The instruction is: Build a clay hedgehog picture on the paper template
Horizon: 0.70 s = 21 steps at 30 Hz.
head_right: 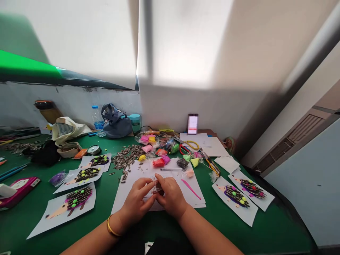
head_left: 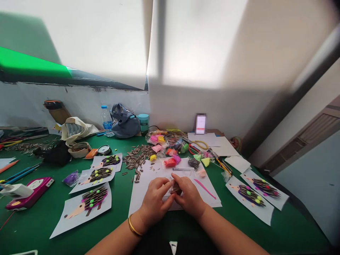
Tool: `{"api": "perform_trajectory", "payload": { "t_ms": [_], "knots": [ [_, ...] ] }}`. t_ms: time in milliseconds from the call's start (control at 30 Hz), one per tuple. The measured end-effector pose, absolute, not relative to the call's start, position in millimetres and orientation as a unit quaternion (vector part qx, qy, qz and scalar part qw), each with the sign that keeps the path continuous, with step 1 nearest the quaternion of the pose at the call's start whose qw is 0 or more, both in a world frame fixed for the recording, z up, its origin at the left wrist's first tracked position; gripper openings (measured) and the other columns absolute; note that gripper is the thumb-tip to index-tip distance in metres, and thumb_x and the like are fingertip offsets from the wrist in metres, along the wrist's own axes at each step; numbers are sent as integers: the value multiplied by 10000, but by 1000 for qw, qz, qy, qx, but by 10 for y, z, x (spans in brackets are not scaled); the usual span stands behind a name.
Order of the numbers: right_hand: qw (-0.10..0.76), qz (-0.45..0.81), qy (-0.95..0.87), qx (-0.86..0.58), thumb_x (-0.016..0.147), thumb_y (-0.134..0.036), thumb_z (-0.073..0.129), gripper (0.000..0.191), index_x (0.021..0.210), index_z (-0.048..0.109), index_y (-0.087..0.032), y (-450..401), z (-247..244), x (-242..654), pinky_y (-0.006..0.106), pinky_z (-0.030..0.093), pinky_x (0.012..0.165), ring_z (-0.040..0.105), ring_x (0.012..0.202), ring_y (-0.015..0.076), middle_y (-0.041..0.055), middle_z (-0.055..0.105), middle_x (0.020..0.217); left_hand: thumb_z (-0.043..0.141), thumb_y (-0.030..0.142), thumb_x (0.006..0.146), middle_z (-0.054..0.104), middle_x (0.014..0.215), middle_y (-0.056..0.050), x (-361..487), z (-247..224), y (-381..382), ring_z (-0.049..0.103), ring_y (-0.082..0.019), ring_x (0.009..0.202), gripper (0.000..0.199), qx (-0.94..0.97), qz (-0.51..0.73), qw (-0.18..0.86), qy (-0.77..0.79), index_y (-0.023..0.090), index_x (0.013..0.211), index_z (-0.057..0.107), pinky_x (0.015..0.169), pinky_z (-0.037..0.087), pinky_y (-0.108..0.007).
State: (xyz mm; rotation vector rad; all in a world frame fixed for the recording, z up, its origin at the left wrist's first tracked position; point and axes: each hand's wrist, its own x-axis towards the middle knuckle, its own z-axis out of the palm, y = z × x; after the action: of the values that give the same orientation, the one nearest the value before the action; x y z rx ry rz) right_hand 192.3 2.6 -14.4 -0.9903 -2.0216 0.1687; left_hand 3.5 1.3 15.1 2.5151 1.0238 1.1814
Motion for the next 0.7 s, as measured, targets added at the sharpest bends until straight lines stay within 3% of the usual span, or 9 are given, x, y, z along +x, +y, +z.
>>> {"api": "perform_trajectory", "payload": {
  "t_ms": [167,433,600,700],
  "knots": [
    [434,69,-808,-393,873,-228,597,687,1491,297,-235,27,-140,1939,414,506,786,603,827,227,58,681,963,563,247,916,643,1026,-85,78,209,2,603,-240,959,315,862,359,104,342,248,1222,637,855,526,-437],
    [445,44,-792,-416,853,-316,682,664,1433,366,-245,99,-75,1915,425,473,800,598,864,237,51,651,943,568,182,929,689,1073,-65,0,59,72,646,-201,1013,242,774,486,218,343,254,1142,659,893,553,-375],
    [430,47,-801,-413,893,-298,639,660,1469,318,-264,131,-121,1911,437,475,828,588,890,242,59,654,959,667,261,868,672,1071,-60,4,-10,78,651,-198,928,303,731,476,293,391,244,1156,576,815,564,-369],
    [421,57,-810,-404,892,-423,635,688,1476,312,-256,127,-104,1908,436,482,827,583,879,244,69,641,964,654,254,874,669,1001,-43,16,-64,102,658,-179,866,343,694,501,316,409,246,1174,487,743,559,-332]
  ]
}}
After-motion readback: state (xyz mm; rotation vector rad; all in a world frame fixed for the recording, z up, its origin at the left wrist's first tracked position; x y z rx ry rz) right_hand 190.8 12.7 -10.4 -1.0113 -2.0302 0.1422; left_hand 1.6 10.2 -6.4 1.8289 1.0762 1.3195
